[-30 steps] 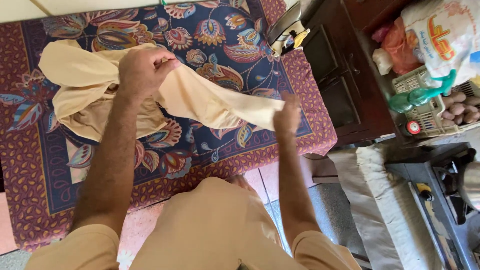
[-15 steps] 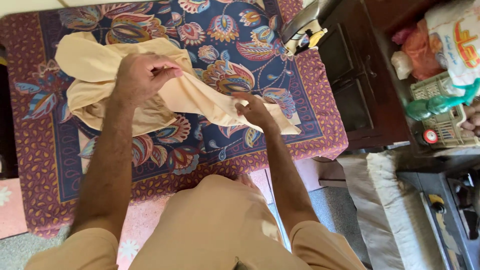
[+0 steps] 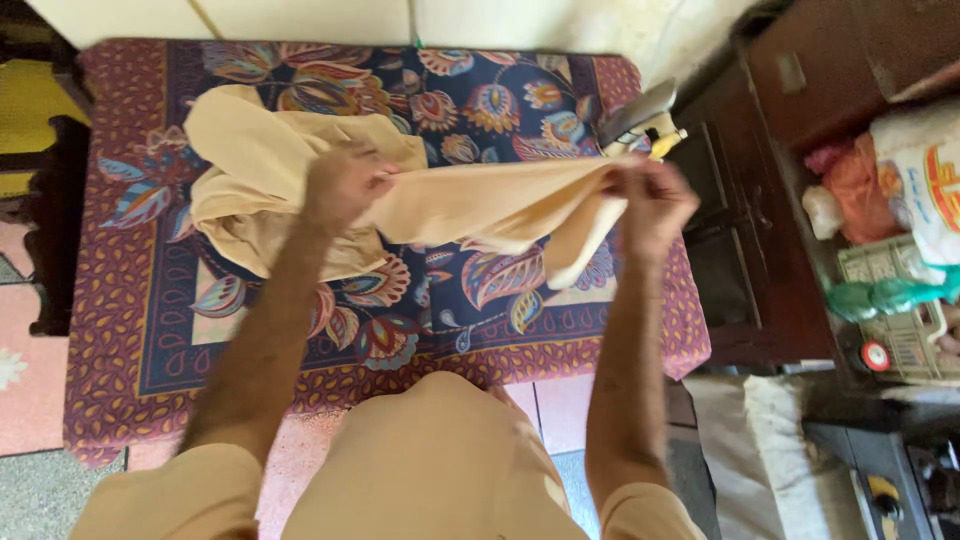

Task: Ironing a pair of pants on a bed.

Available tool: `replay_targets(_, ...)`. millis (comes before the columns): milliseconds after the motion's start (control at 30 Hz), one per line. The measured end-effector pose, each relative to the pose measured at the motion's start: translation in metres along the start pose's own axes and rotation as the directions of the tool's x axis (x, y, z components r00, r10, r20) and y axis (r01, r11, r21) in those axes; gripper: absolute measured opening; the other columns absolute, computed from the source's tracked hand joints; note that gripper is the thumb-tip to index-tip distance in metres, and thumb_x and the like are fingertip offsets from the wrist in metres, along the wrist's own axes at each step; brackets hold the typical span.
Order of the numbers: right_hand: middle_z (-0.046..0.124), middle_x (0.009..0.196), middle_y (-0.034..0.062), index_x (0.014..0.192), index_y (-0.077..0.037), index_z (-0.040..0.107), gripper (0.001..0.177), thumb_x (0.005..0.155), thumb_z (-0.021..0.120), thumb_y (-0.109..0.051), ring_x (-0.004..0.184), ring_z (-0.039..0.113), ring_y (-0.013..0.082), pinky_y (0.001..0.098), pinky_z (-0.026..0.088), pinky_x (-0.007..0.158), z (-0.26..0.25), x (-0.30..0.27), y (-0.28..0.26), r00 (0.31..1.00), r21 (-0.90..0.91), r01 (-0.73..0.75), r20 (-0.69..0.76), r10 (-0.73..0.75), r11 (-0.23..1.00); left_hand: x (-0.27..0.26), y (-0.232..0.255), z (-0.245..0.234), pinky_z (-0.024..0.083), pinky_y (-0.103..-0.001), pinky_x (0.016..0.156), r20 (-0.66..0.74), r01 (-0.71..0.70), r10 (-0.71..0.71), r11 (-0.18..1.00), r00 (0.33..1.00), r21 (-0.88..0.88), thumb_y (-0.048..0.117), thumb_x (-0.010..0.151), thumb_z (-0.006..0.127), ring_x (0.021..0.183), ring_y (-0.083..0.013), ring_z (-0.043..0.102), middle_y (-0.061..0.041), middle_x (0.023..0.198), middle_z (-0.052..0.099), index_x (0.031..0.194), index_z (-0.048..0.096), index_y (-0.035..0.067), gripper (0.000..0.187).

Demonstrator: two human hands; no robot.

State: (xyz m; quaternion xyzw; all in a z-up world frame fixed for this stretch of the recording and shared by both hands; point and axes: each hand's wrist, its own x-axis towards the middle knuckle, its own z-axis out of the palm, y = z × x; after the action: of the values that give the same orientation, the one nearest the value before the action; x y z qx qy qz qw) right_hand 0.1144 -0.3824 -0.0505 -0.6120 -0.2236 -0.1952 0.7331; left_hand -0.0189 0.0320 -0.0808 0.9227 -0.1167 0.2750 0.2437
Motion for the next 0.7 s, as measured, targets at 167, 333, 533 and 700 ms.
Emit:
replay_targets(167, 0.076, 0.095, 0.0151, 0.108, 0.004, 0.074, 0.006, 0.104, 0.072, 0.000, 0.080, 0.077, 0.0212, 0.0385, 0.067, 0.069, 0.022, 0.034, -0.080, 0.985, -0.069, 0.142, -0.088, -0.148, 0.987, -0.042, -0.035, 0.074, 0.050, -0.048, 0.084, -0.171, 0.215, -0.192, 0.968, 0.966, 0.128, 0.017, 0.086, 0.079, 0.098, -0.0317, 0.066, -0.008, 0.105, 0.070, 0.111, 0.073, 0.013, 0.026)
replay_targets(333, 0.076, 0.105, 0.0163, 0.114, 0.006, 0.072, 0.011, 0.103, 0.071, 0.001, 0.090, 0.079, 0.0234, 0.0393, 0.066, 0.070, 0.025, 0.045, -0.097, 0.952, -0.105, 0.242, -0.166, -0.257, 0.965, -0.059, -0.033, 0.089, 0.048, -0.052, 0.090, -0.448, 0.413, -0.312, 0.899, 0.838, 0.147, 0.023, 0.077, 0.083, 0.109, -0.0414, 0.058, -0.018, 0.119, 0.061, 0.116, 0.062, 0.005, 0.048)
replay_targets(533, 0.073, 0.107, 0.0127, 0.114, 0.006, 0.071, 0.013, 0.103, 0.071, 0.000, 0.094, 0.076, 0.0205, 0.0393, 0.067, 0.072, 0.022, 0.044, -0.086, 0.937, -0.101, 0.231, -0.244, -0.249, 0.968, -0.036, -0.010, 0.063, 0.048, -0.046, 0.097, -0.602, 0.215, -0.111, 0.971, 0.791, 0.103, 0.015, 0.093, 0.080, 0.111, -0.0318, 0.062, -0.009, 0.117, 0.067, 0.110, 0.069, 0.011, 0.021)
replay_targets(700, 0.074, 0.103, 0.0126, 0.112, 0.006, 0.072, 0.011, 0.104, 0.072, -0.001, 0.091, 0.077, 0.0195, 0.0388, 0.067, 0.074, 0.018, 0.042, -0.085, 0.913, -0.180, 0.233, -0.298, -0.279, 0.956, -0.018, -0.006, 0.059, 0.047, -0.045, 0.092, -0.532, 0.090, 0.002, 0.985, 0.847, 0.147, 0.016, 0.093, 0.077, 0.109, -0.0279, 0.066, -0.003, 0.110, 0.072, 0.108, 0.072, 0.013, 0.016)
